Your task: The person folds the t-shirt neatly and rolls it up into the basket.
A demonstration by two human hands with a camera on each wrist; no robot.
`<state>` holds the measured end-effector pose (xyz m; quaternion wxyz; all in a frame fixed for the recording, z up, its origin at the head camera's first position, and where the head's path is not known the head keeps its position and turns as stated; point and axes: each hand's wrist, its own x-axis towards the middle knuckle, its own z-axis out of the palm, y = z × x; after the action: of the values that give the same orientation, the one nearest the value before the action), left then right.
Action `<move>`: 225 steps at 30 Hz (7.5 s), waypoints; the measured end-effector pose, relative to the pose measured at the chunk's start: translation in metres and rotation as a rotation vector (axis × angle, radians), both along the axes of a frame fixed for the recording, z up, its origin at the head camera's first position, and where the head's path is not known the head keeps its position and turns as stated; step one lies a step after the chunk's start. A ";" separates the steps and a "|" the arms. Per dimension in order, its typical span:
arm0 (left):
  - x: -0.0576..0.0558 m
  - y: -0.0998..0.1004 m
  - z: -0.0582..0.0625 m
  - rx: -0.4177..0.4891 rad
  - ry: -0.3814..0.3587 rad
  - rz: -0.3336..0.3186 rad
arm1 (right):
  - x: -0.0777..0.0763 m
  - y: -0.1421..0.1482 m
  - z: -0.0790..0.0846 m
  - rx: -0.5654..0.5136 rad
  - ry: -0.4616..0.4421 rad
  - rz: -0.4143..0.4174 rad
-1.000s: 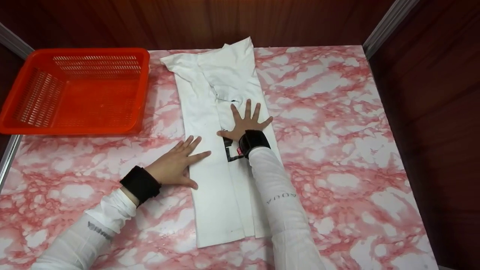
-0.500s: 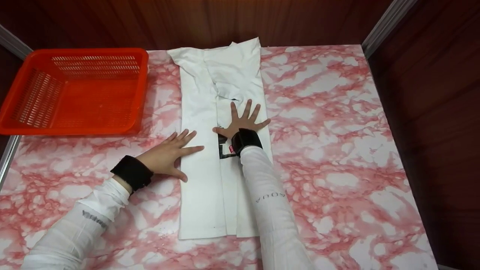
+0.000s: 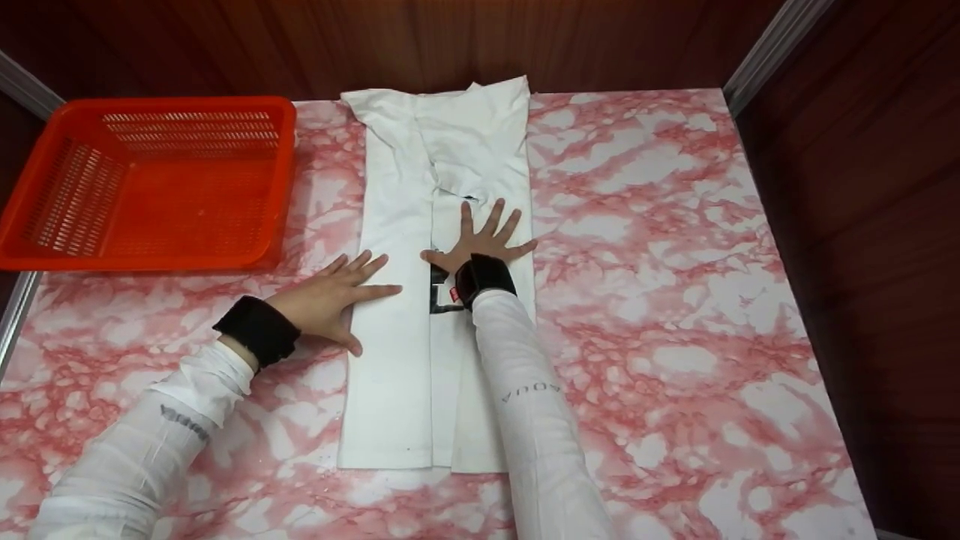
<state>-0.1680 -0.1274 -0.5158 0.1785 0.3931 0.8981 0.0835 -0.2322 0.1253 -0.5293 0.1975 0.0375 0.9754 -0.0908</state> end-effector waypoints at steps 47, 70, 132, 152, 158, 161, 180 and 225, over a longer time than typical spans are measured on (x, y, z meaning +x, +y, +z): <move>0.140 0.050 -0.008 0.035 0.005 0.237 | 0.109 0.073 0.025 -0.123 0.080 0.504; 0.220 0.050 -0.014 -0.091 0.417 0.020 | 0.288 0.097 0.002 -0.355 0.433 0.591; 0.106 0.035 0.059 0.236 0.182 0.191 | 0.177 0.093 0.077 -0.380 0.346 0.540; 0.014 0.043 0.017 0.291 0.087 0.355 | 0.068 0.097 0.044 -0.390 0.139 0.469; 0.007 0.040 0.000 0.314 0.087 0.406 | 0.057 0.096 0.035 -0.384 0.149 0.462; 0.005 0.040 -0.005 0.324 0.086 0.424 | 0.055 0.096 0.033 -0.390 0.150 0.456; 0.043 0.019 0.025 0.464 -0.315 0.252 | 0.108 0.113 0.052 -0.564 0.045 0.590; 0.117 0.035 -0.011 0.114 0.213 0.253 | 0.180 0.092 0.012 -0.113 0.421 0.604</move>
<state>-0.0505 -0.0928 -0.5264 0.0476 0.2930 0.9481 0.1138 -0.0526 0.2175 -0.5171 0.0123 -0.2825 0.9552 -0.0876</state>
